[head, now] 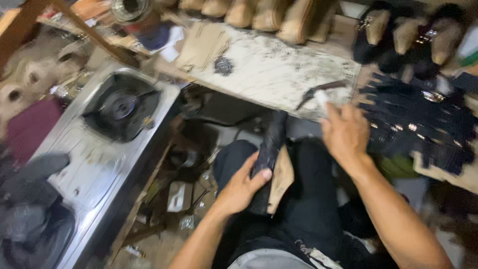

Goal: The person sits on the floor of a shoe workshop holding a shoe on their lap. They scrape and trim the sole edge with a knife, hammer the sole, press the sole and insole together, and finally cut a strip of material with red-handled shears.

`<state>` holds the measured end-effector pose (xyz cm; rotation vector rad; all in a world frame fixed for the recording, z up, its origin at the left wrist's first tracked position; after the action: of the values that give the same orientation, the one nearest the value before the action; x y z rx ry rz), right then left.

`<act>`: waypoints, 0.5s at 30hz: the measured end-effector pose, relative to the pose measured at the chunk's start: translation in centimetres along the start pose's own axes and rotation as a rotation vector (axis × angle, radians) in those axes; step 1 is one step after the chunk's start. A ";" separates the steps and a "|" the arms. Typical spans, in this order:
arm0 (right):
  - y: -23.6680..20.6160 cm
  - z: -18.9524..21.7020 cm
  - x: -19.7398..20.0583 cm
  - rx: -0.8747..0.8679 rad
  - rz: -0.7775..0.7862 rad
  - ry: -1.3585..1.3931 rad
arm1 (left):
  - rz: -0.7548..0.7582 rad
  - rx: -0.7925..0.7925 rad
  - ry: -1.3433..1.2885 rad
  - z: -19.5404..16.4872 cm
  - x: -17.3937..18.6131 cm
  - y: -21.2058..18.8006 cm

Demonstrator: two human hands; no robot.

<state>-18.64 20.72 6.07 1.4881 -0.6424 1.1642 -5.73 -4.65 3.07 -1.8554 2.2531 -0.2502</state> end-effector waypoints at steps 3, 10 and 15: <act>-1.8 -0.6 1.8 0.024 -0.063 0.096 | 0.013 -0.138 0.796 -2.7 0.3 0.2; -5.7 -5.2 6.0 -0.118 -0.124 0.228 | 0.181 -0.349 1.204 -5.3 -2.7 0.9; -8.1 -7.1 7.9 -0.295 -0.018 0.345 | 0.459 -0.574 0.403 -11.6 -5.2 -2.5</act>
<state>-10.95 31.08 9.39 1.0141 -0.5336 1.2174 -5.50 -0.03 15.19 -1.5223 3.2193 0.1312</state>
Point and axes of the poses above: each hand's wrist, its own y-axis towards the middle knuckle, its own x-axis out of the back of the hand, z = x × y, the point moved 3 cm from there along y, towards the middle knuckle, and after that the axes turned 1 degree about -y, right-handed, at the moved point
